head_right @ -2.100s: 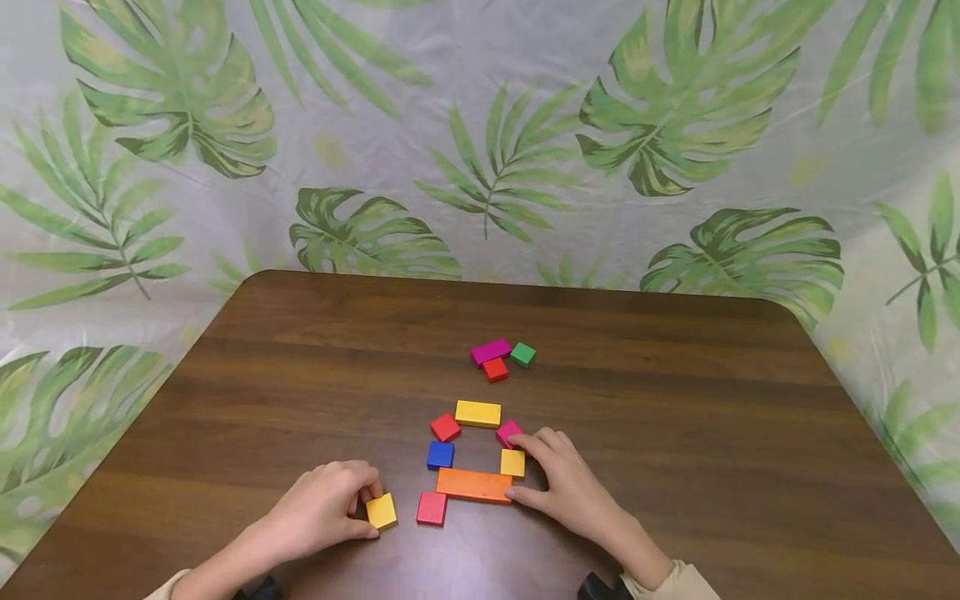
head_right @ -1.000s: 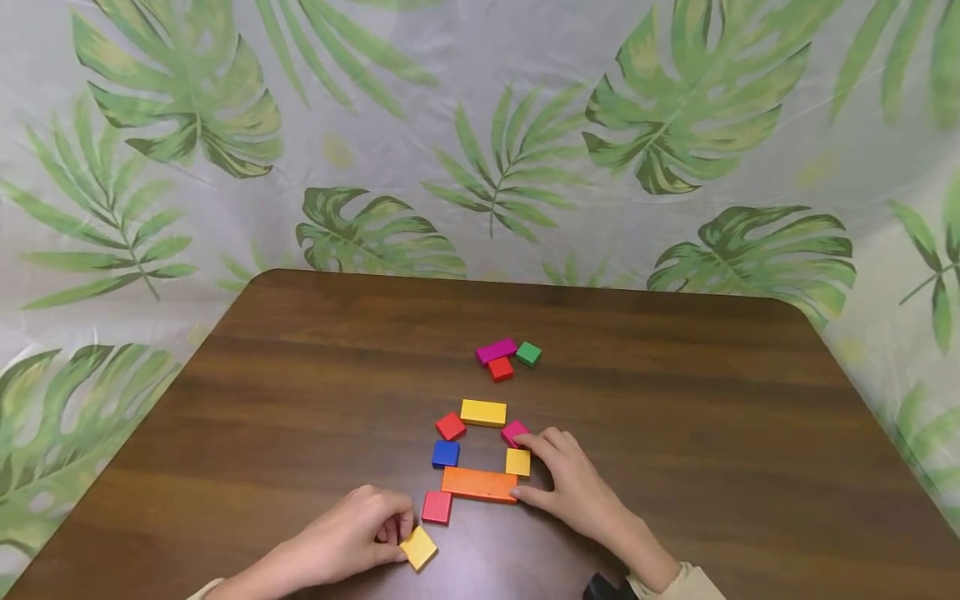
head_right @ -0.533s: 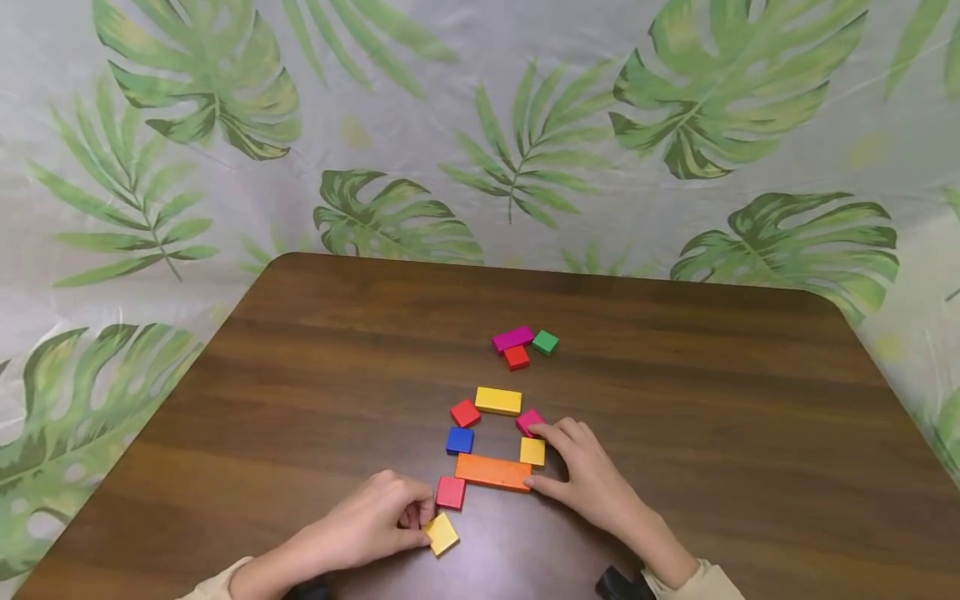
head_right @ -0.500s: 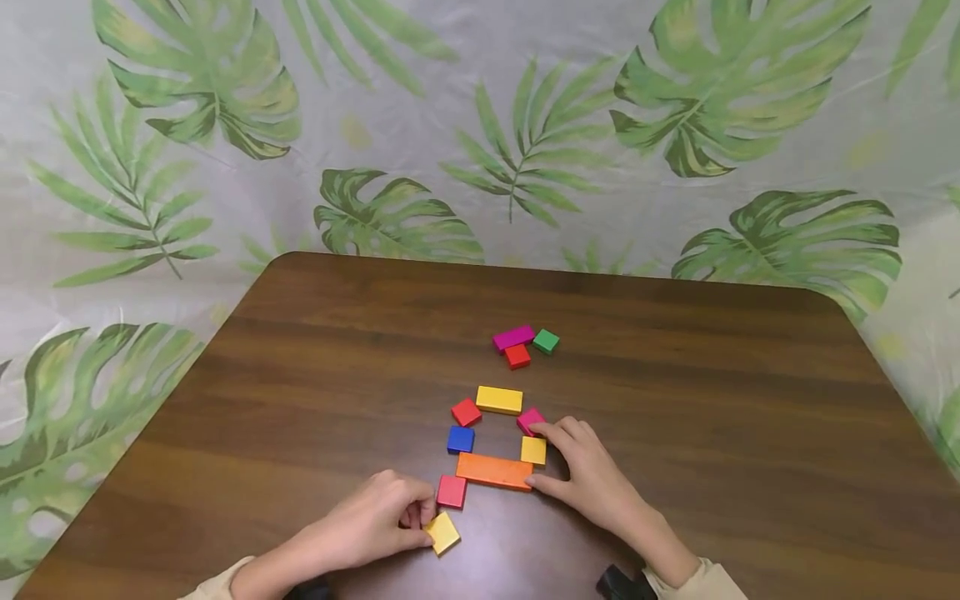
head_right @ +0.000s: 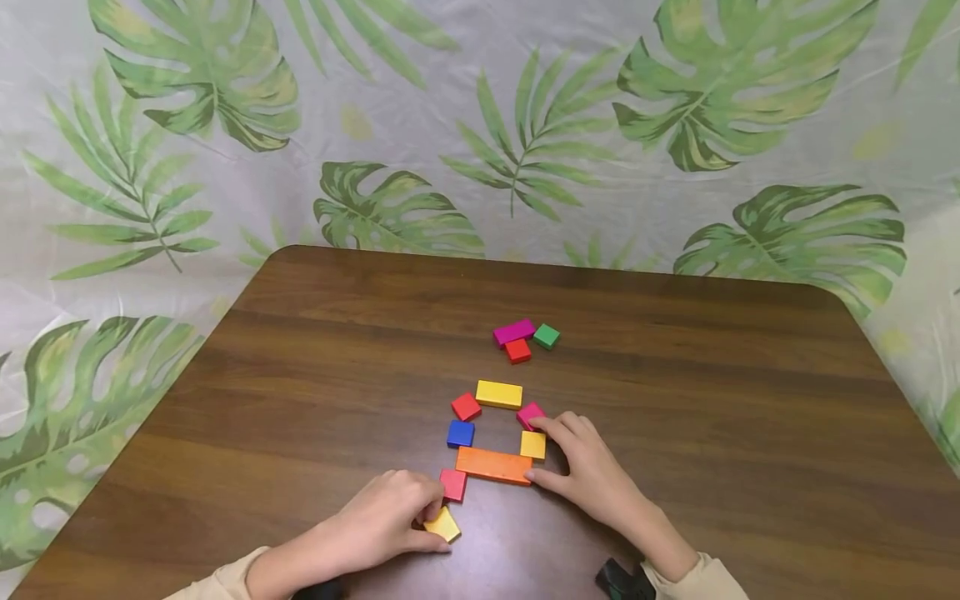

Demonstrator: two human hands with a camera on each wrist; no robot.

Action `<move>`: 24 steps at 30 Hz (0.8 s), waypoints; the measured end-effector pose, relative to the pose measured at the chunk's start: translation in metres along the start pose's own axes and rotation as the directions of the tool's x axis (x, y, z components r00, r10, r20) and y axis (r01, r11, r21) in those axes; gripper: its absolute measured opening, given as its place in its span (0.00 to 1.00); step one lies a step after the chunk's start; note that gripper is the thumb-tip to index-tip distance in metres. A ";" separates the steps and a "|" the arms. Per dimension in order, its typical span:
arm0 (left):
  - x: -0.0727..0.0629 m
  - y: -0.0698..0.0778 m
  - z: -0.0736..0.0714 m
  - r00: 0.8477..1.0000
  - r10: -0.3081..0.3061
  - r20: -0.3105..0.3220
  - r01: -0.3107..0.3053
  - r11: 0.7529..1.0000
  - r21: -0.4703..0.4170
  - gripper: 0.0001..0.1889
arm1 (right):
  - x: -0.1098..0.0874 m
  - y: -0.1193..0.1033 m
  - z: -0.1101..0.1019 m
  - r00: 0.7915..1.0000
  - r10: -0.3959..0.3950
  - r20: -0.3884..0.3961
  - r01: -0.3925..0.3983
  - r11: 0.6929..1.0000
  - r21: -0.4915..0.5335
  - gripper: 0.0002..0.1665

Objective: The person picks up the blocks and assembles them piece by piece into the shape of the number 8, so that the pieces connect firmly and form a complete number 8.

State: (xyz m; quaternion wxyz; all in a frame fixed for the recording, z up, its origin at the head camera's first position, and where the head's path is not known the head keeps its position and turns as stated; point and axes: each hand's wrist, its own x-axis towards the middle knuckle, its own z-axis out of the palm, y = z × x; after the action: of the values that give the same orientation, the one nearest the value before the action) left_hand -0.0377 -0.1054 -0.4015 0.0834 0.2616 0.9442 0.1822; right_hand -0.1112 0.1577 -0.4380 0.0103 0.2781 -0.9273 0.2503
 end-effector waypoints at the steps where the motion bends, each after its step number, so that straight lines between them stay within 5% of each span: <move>1: 0.000 0.000 0.000 1.000 0.001 -0.001 -0.001 1.000 0.010 0.22 | 0.000 0.000 0.000 1.000 -0.003 -0.005 0.003 1.000 -0.001 0.36; 24: 0.001 0.002 0.003 0.998 -0.023 -0.064 0.028 0.996 0.083 0.24 | 0.000 -0.003 -0.002 1.000 0.018 0.017 -0.018 1.000 0.000 0.35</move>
State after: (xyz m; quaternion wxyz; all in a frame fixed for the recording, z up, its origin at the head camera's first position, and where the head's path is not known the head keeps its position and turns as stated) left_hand -0.0364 -0.1021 -0.4034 0.0447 0.2468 0.9564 0.1495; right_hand -0.1098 0.1561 -0.4350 0.0000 0.2719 -0.9299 0.2479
